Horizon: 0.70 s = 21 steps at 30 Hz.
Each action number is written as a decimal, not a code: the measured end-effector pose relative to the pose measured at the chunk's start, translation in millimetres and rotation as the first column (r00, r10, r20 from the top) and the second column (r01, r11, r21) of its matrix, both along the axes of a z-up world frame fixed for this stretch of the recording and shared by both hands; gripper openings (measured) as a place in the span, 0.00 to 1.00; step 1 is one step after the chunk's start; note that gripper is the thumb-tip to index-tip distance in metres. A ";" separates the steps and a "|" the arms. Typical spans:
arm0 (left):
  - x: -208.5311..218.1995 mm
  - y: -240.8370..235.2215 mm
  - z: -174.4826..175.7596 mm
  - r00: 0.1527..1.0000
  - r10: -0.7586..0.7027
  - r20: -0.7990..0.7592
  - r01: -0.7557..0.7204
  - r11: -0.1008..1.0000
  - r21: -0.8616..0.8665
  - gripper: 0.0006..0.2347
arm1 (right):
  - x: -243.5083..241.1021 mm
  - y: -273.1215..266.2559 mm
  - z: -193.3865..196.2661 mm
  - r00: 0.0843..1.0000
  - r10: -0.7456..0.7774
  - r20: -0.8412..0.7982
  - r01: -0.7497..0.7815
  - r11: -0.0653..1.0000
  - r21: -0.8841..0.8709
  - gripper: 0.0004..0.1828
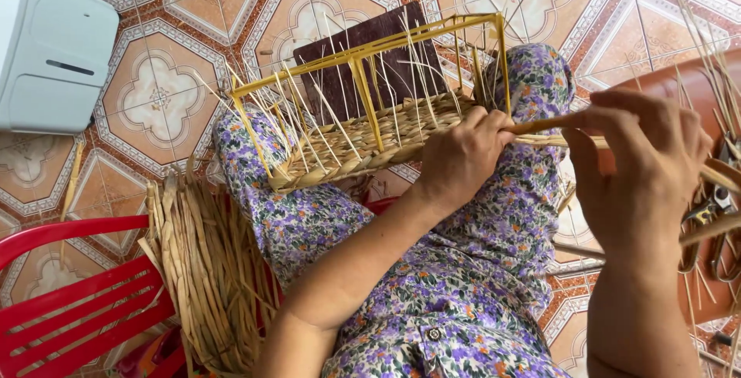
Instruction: Weaving dry straw or bamboo strips into a rectangular basket frame while sitting on the floor.
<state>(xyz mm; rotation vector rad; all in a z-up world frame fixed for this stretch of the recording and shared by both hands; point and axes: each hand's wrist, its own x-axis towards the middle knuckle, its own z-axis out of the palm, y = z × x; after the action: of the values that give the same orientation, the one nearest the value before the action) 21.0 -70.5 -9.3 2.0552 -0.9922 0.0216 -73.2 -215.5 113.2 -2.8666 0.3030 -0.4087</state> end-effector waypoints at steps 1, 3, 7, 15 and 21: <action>-0.8 -1.3 0.5 0.998 0.066 0.017 -0.067 0.995 0.070 0.07 | -6.1 -2.0 -4.3 0.992 0.026 0.121 -0.037 0.995 0.088 0.06; -2.3 0.0 -0.9 0.996 0.083 0.025 -0.085 0.994 0.069 0.06 | -9.4 -3.0 -27.8 0.992 0.108 0.068 -0.114 0.990 0.088 0.08; -5.3 0.6 -1.1 0.994 0.108 0.004 -0.108 0.994 -0.005 0.02 | 11.4 -7.4 -44.6 0.987 0.153 0.046 -0.159 0.975 0.157 0.23; -5.4 3.9 10.1 0.990 0.127 -0.053 -0.133 0.985 -0.110 0.05 | -16.6 -20.4 -78.9 0.979 0.137 -0.153 -0.053 0.887 0.459 0.11; -11.0 7.4 8.2 0.995 0.089 0.054 -0.084 0.993 -0.081 0.05 | 33.1 -3.1 -77.5 0.978 -0.113 0.177 -0.048 0.701 0.712 0.09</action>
<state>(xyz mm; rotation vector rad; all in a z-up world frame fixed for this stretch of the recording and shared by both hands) 10.0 -63.1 -1.0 2.0339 -0.9219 0.1634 -40.1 -218.6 35.7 -2.0281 0.3738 -0.4654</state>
